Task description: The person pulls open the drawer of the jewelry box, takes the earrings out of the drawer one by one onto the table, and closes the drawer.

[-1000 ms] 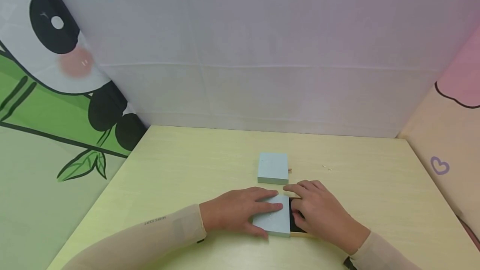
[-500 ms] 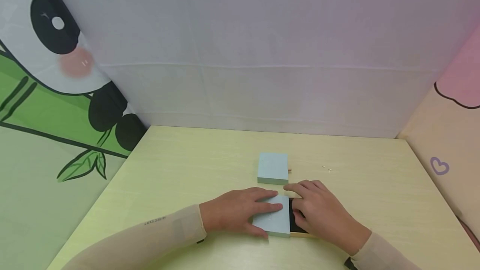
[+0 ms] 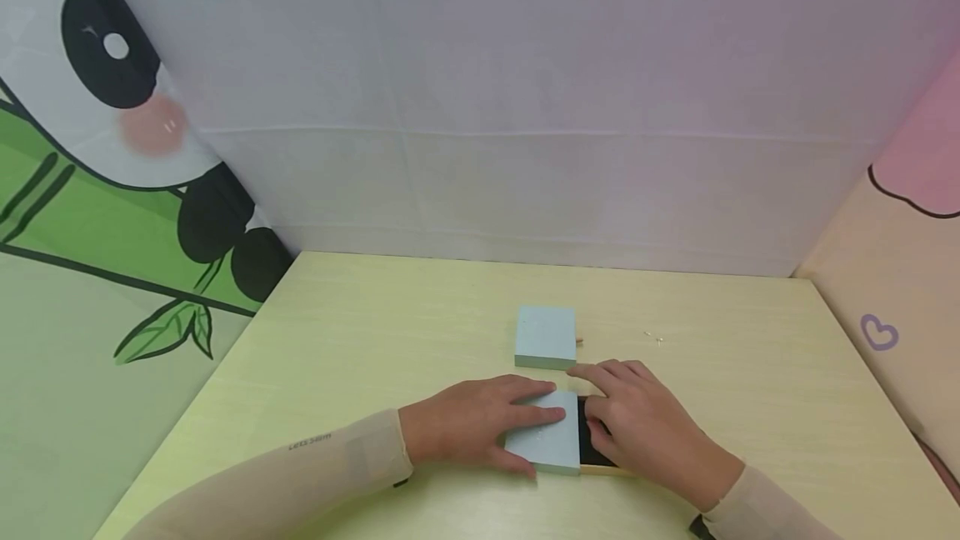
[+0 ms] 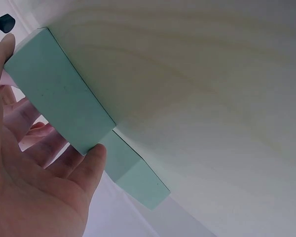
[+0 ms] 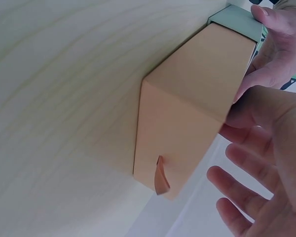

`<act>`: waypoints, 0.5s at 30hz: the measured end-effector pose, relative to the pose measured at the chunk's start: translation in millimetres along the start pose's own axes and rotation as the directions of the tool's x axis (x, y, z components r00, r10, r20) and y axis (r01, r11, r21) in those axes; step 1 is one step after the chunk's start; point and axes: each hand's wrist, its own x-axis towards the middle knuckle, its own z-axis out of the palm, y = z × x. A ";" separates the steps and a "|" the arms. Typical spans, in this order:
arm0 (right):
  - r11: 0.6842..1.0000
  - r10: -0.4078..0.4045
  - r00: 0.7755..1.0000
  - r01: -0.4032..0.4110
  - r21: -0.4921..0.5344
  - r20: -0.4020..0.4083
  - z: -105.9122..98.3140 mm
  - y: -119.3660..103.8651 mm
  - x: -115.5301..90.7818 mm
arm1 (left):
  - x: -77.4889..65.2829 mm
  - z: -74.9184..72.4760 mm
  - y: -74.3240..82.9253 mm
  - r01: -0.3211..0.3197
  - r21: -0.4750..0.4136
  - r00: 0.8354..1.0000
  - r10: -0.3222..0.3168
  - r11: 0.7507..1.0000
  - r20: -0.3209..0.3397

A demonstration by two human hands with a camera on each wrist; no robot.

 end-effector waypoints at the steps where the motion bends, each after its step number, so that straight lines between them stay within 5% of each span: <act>1: 1.000 0.003 1.000 -0.003 0.001 0.000 -0.3 -0.2 0.0 | 0.0 -0.1 0.0 -0.001 0.002 1.000 0.001 1.000 -0.001; 15: 1.000 0.003 1.000 -0.003 0.009 -0.022 -3.2 0.3 -1.3 | -1.3 -2.5 0.9 0.011 -0.012 1.000 -0.011 1.000 0.005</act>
